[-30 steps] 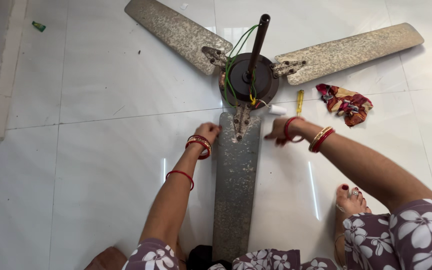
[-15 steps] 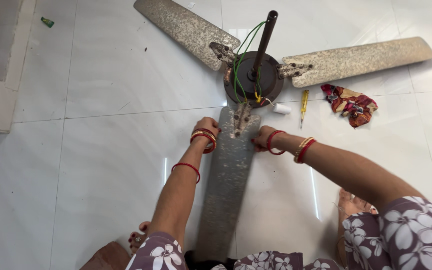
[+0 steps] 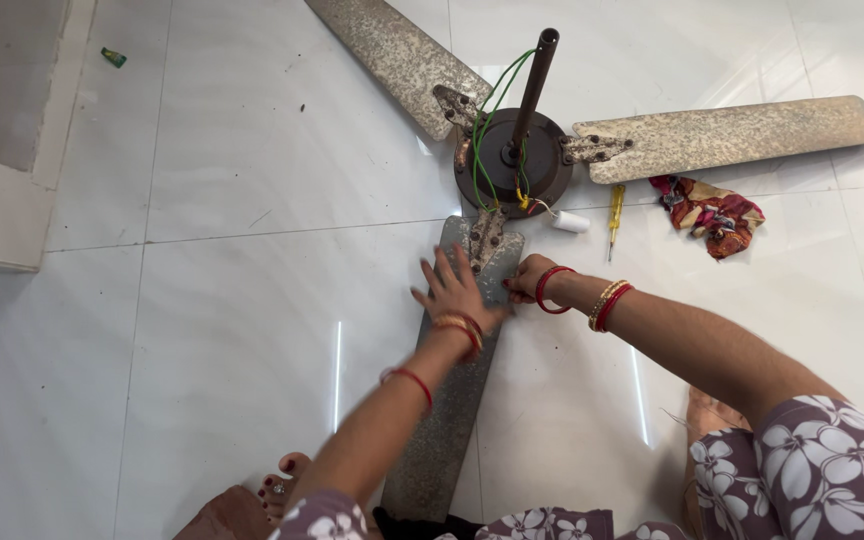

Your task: The person assembles a ceiling fan on the floor by attaching three fan blades to the motor housing. They use a screwdriver to tighten screws and secure each blade, then wipe the motor housing with a cloth.

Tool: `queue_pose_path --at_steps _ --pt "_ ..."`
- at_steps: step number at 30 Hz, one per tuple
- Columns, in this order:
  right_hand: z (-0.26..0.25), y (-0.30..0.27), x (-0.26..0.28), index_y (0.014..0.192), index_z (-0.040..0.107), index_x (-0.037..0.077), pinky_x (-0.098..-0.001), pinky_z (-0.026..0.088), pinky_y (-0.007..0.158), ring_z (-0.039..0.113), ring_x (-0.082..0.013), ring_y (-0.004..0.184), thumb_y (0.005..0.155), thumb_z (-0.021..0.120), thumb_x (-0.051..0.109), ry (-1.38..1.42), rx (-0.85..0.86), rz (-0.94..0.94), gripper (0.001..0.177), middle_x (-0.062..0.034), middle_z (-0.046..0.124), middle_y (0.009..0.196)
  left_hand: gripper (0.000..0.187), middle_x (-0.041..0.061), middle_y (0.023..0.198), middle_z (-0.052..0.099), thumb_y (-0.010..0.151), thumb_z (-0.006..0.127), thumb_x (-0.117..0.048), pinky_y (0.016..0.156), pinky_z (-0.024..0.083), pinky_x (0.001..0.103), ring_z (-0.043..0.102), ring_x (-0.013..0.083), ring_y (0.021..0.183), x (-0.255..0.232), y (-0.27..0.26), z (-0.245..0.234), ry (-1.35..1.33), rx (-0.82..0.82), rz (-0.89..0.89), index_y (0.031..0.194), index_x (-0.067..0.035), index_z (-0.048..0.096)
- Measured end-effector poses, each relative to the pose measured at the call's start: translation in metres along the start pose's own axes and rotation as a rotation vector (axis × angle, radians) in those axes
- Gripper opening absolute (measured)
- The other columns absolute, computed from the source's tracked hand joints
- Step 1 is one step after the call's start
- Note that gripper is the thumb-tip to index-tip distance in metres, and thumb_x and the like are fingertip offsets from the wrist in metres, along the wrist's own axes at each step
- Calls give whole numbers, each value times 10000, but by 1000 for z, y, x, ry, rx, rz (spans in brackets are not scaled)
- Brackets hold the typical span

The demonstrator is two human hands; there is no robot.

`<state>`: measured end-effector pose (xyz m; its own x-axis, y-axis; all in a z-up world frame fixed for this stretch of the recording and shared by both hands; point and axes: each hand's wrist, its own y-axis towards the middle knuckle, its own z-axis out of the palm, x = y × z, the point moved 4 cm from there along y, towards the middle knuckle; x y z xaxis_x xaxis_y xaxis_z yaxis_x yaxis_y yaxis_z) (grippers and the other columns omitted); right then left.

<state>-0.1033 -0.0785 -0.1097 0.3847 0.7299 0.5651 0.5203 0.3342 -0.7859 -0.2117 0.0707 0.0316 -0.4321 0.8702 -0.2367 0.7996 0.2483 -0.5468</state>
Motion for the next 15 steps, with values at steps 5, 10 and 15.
queue_pose_path --at_steps 5,10,15 --pt "1 15 -6 873 714 -37 -274 604 628 723 -143 688 952 729 210 49 -63 -10 259 -107 752 800 1378 272 1667 -222 745 883 -414 1122 115 813 -140 546 1518 -2 -35 17 149 -9 31 1638 -243 -152" --pt "15 30 19 861 710 -23 -277 553 585 660 -140 631 952 743 235 195 -117 -111 276 -98 718 755 1342 190 1714 -134 719 885 -399 1194 140 758 -69 482 1566 26 -7 -12 180 10 65 1631 -346 -98" --pt "61 57 72 862 677 -2 -293 539 563 655 -146 618 954 716 167 483 -131 -90 196 -95 703 760 1139 198 1711 17 829 789 -154 1169 202 703 84 461 1541 71 33 -46 332 -126 70 1651 -338 22"
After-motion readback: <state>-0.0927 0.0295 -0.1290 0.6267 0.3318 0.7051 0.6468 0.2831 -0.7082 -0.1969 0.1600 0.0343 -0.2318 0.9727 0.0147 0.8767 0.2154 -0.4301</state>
